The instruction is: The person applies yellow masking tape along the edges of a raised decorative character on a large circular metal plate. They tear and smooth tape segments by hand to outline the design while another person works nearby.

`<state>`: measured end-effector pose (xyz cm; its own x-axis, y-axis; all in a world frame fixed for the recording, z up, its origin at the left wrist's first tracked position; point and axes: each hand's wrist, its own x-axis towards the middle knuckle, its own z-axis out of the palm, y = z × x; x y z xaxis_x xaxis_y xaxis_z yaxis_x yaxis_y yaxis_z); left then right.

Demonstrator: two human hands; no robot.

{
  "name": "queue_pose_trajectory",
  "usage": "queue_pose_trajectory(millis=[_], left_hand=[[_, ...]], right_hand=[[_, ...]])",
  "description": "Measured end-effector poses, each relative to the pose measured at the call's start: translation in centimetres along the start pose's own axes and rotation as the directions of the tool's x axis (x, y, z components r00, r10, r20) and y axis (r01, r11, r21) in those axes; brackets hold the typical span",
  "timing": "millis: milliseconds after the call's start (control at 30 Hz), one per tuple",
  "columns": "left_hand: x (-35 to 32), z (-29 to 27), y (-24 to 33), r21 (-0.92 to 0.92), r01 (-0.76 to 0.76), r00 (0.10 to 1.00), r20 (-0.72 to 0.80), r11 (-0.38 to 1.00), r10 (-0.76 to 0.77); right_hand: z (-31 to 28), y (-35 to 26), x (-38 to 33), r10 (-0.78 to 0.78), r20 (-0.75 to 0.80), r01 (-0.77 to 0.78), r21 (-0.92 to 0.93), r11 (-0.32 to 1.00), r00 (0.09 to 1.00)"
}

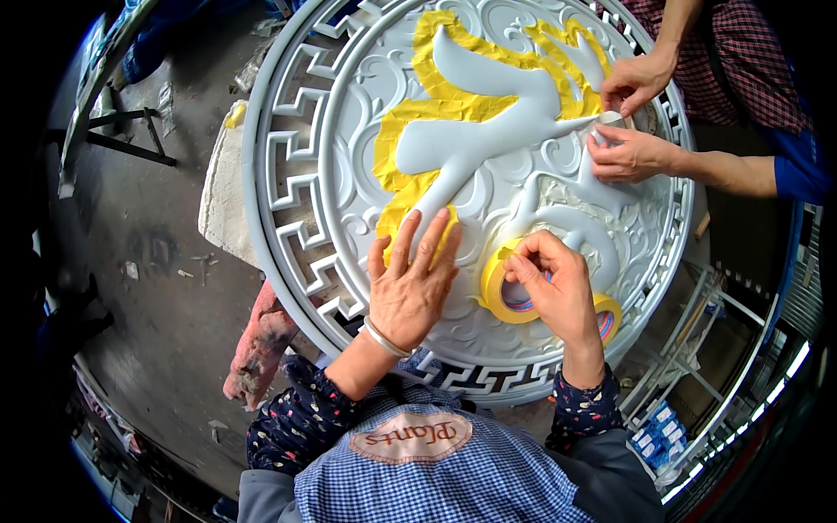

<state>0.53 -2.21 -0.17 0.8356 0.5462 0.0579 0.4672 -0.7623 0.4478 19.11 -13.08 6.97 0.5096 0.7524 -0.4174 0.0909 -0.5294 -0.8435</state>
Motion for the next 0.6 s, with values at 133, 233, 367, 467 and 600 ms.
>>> queue_pose_trajectory(millis=[133, 233, 367, 467, 600], left_hand=[[-0.5, 0.9, -0.3, 0.046, -0.016, 1.000, 0.018, 0.999, 0.015], [-0.4, 0.1, -0.3, -0.031, -0.046, 0.998, 0.045, 0.998, 0.048], [-0.3, -1.5, 0.2, -0.271, 0.009, 1.000, -0.025, 0.962, -0.017], [0.5, -2.8, 0.6, -0.559, 0.189, 0.973, -0.004, 0.807, -0.230], [1.5, -2.5, 0.9, -0.859, 0.462, 0.853, 0.362, 0.222, -0.375]], right_hand=[[0.2, -0.3, 0.6, 0.034, 0.030, -0.037, 0.099, 0.994, 0.999], [0.2, -0.4, 0.8, 0.071, 0.053, -0.080, 0.178, 0.981, 0.996], [0.4, -0.4, 1.0, 0.064, 0.068, -0.074, 0.151, 0.986, 0.996], [1.0, -0.4, 0.9, 0.079, 0.091, -0.091, 0.141, 0.986, 0.993], [1.9, -1.1, 0.8, 0.122, 0.139, -0.140, 0.127, 0.982, 0.983]])
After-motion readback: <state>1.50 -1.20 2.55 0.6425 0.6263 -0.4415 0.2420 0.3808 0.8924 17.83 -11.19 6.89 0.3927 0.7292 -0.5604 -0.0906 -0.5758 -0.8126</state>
